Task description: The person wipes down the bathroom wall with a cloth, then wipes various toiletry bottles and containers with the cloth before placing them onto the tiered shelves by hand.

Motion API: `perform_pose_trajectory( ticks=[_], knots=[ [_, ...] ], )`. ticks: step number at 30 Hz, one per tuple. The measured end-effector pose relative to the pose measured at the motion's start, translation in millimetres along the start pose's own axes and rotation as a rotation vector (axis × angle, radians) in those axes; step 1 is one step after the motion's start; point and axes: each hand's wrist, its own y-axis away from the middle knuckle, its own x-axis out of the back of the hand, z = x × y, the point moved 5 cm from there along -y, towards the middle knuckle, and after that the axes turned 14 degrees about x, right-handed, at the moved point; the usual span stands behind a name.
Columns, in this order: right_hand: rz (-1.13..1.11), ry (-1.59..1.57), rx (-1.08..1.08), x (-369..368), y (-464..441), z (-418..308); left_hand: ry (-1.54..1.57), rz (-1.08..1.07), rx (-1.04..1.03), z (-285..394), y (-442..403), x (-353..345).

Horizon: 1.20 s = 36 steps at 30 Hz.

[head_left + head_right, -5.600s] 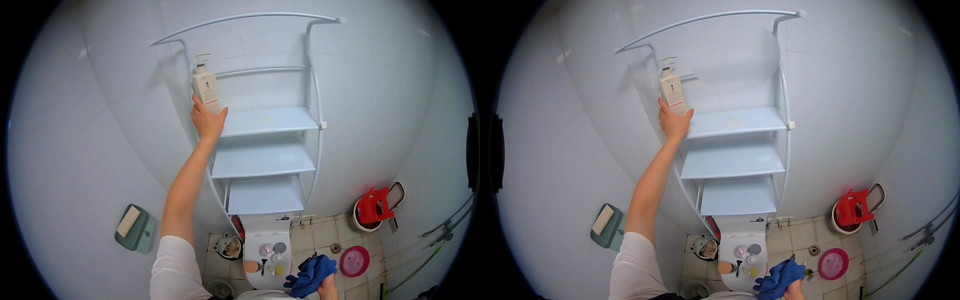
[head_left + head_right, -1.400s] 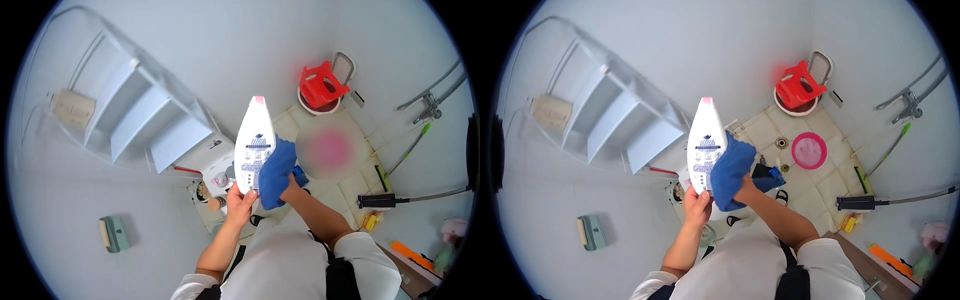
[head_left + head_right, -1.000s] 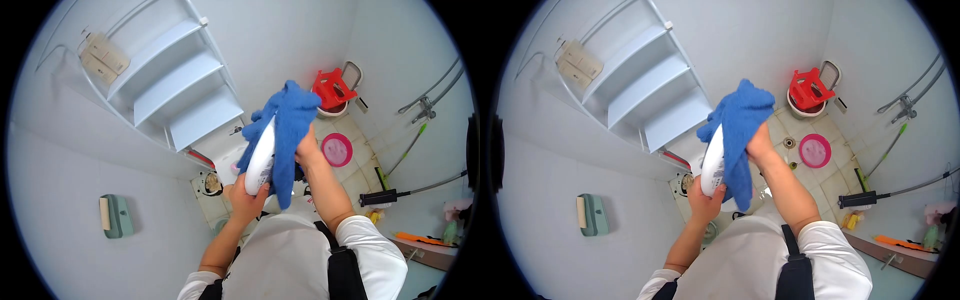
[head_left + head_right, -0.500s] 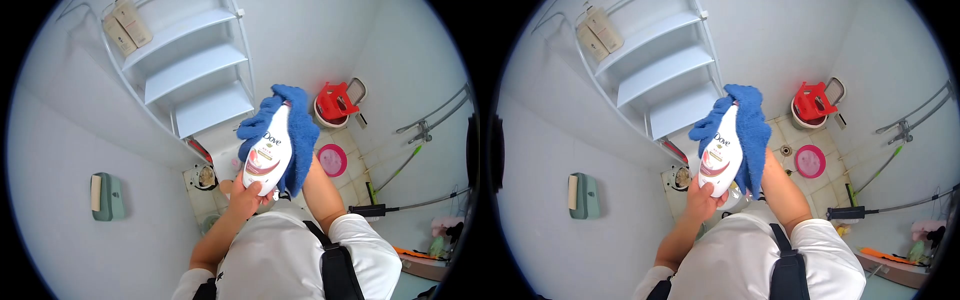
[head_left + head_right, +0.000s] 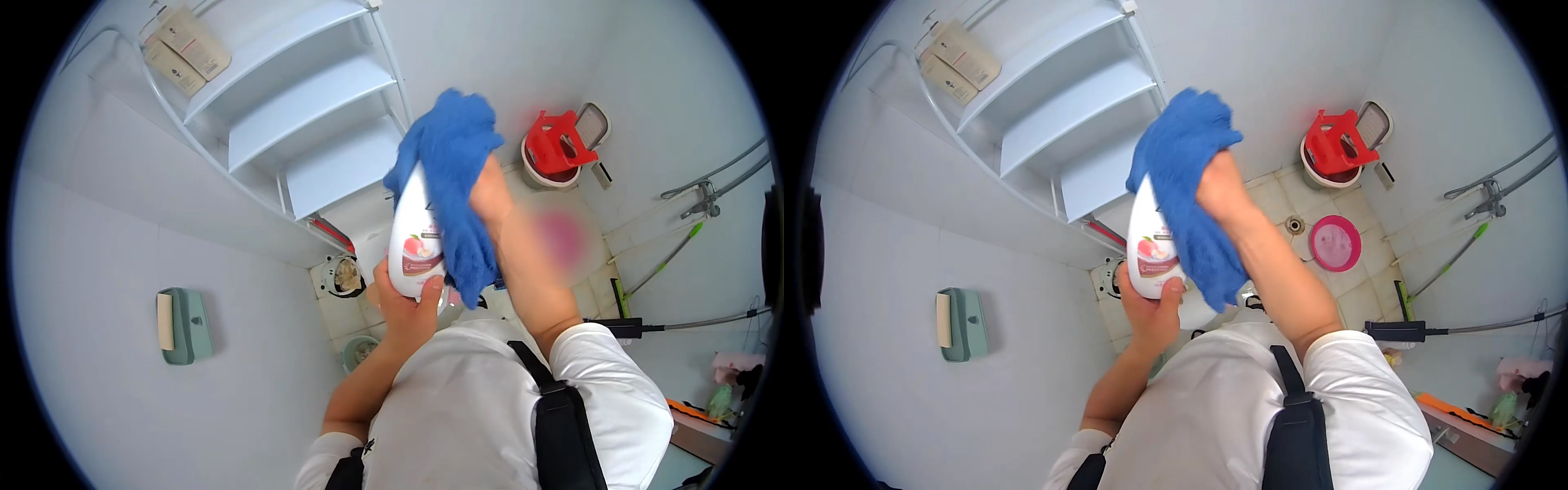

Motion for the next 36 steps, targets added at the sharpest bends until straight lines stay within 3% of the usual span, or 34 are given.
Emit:
perform_pose_trajectory(
  ticks=[2, 4, 5, 7, 8, 10, 12, 14, 15, 16, 18, 19, 25, 27, 29, 30, 32, 34, 36],
  knots=[
    [0.092, 0.130, 0.029, -21, 21, 10, 0.011, 0.052, -0.031, 2, -10, 1],
    [0.032, 0.213, 0.236, -36, 46, 22, 0.032, 0.088, -0.033, 5, -19, 6],
    [0.052, 0.071, 0.080, -42, 54, 26, -0.073, 0.151, -0.060, 10, -20, 7],
    [0.103, -0.209, -0.243, -48, 69, 29, -0.312, 0.003, -0.107, 15, -16, 15],
    [0.055, -0.225, -0.251, -42, 72, 34, -0.433, -0.078, -0.131, 18, -17, 21],
    [-0.050, -0.255, -0.261, -28, 75, 53, -0.210, -0.058, -0.064, 24, -37, 53],
    [-0.172, -0.455, -0.407, -45, 75, 41, 0.019, -0.014, 0.028, 31, -51, 80],
    [-0.324, -0.549, -0.610, -54, 86, 63, 0.382, -0.404, 0.149, 61, -75, 58],
    [-0.352, -0.544, -0.620, -62, 89, 61, 0.410, -0.489, 0.197, 59, -82, 54],
    [-0.312, -0.587, -0.666, -71, 89, 62, 0.466, -0.404, 0.276, 53, -82, 57],
    [-0.207, -0.668, -0.742, -86, 86, 63, 0.417, -0.313, 0.129, 60, -81, 59],
    [-0.208, -0.530, -0.640, -91, 84, 58, 0.398, -0.269, 0.090, 64, -80, 61],
    [0.050, -0.507, -0.474, -124, 89, 45, 0.339, -0.071, -0.106, 70, -72, 77],
    [0.133, -0.581, -0.559, -128, 106, 54, 0.229, 0.004, -0.107, 68, -65, 85],
    [0.196, -0.738, -0.782, -127, 137, 81, 0.126, 0.046, -0.164, 67, -57, 91],
    [0.261, -0.673, -0.815, -125, 149, 83, 0.074, 0.049, -0.224, 66, -52, 92],
    [0.334, -0.562, -0.728, -130, 140, 73, 0.049, 0.169, -0.529, 62, -42, 95],
    [0.341, -0.659, -0.722, -134, 131, 77, -0.058, 0.287, -0.590, 63, -29, 91],
    [0.268, -0.719, -0.681, -135, 127, 76, -0.123, 0.235, -0.690, 57, -23, 84]
  ],
)
